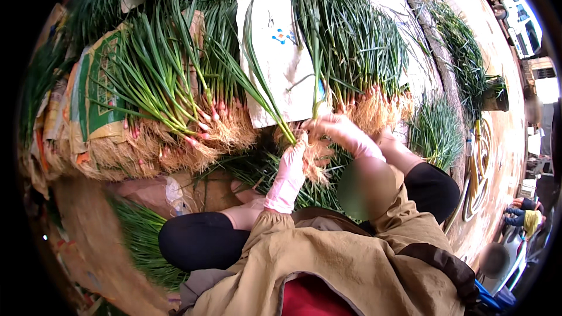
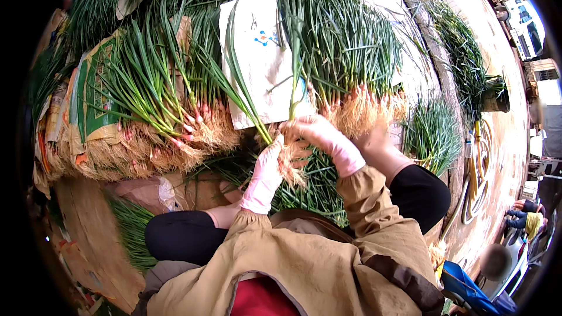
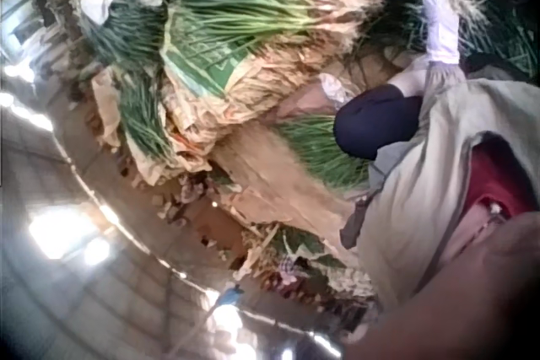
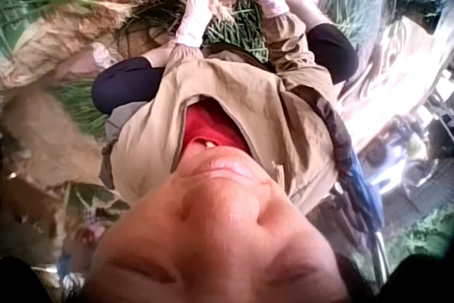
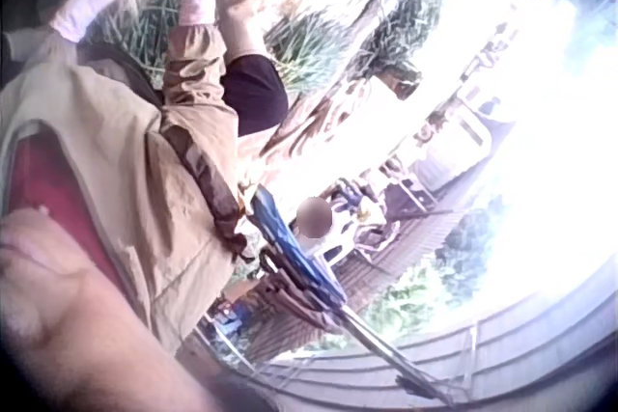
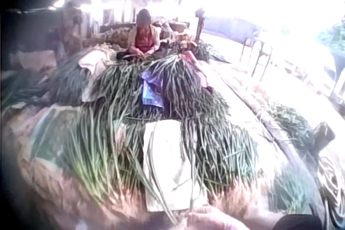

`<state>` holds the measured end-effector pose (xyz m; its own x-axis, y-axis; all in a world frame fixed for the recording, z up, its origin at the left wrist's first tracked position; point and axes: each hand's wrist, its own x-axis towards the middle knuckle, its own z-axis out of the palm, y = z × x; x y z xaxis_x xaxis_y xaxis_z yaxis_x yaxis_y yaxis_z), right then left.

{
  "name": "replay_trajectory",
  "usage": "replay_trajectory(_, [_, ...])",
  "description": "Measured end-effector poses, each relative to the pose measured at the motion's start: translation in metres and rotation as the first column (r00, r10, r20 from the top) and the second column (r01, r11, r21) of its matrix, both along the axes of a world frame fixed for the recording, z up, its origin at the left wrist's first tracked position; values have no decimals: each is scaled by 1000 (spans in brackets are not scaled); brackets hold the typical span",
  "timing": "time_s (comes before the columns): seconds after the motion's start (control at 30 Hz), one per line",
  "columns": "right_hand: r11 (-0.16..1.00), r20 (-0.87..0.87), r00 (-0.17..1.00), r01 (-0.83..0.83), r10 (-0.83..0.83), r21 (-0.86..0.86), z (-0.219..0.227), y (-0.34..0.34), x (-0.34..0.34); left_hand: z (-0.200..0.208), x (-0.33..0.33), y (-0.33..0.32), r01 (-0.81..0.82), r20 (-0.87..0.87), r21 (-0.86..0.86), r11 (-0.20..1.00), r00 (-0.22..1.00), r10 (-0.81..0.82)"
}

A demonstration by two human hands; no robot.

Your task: The person gathers bundles of green onions and ties them together using blue tape.

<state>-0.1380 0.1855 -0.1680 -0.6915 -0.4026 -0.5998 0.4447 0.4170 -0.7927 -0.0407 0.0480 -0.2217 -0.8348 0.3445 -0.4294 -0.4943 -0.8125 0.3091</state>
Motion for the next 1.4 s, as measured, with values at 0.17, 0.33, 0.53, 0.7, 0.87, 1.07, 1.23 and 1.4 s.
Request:
replay_trajectory(0.17, [818, 366, 894, 405, -260, -409, -42, 0, 27, -6, 8, 9, 37, -74, 38, 999, 997, -34])
replay_trajectory(0.33, [852, 197, 855, 507, -479, -131, -24, -12, 18, 11, 15, 16, 62, 65, -142, 988, 996, -53])
replay_trajectory(0.53, [926, -391, 854, 378, -344, 13, -60, -30, 38, -4, 10, 23, -15, 176, -478, 878, 978, 113])
replay_trajectory(0.7, [734, 62, 795, 584, -603, -345, -77, -46, 30, -5, 12, 10, -134, 137, -113, 984, 979, 149])
replay_trajectory(0.87, [856, -8, 862, 501, -506, -129, -94, -33, 21, 12, 11, 22, -183, 112, 70, 981, 978, 175])
replay_trajectory(1.07, [849, 178, 883, -468, 435, 246, -132, 37, 27, 30, 7, -3, -298, -81, 305, 905, 938, 336])
replay_trajectory(1.23, [554, -331, 596, -236, 732, 798, -39, 1, -42, -2, 17, -24, -289, -7, 80, 954, 957, 291])
replay_trajectory(1.4, [575, -608, 410, 216, 680, 789, -66, 7, -139, 1, -3, 3, -83, 53, -199, 976, 994, 95])
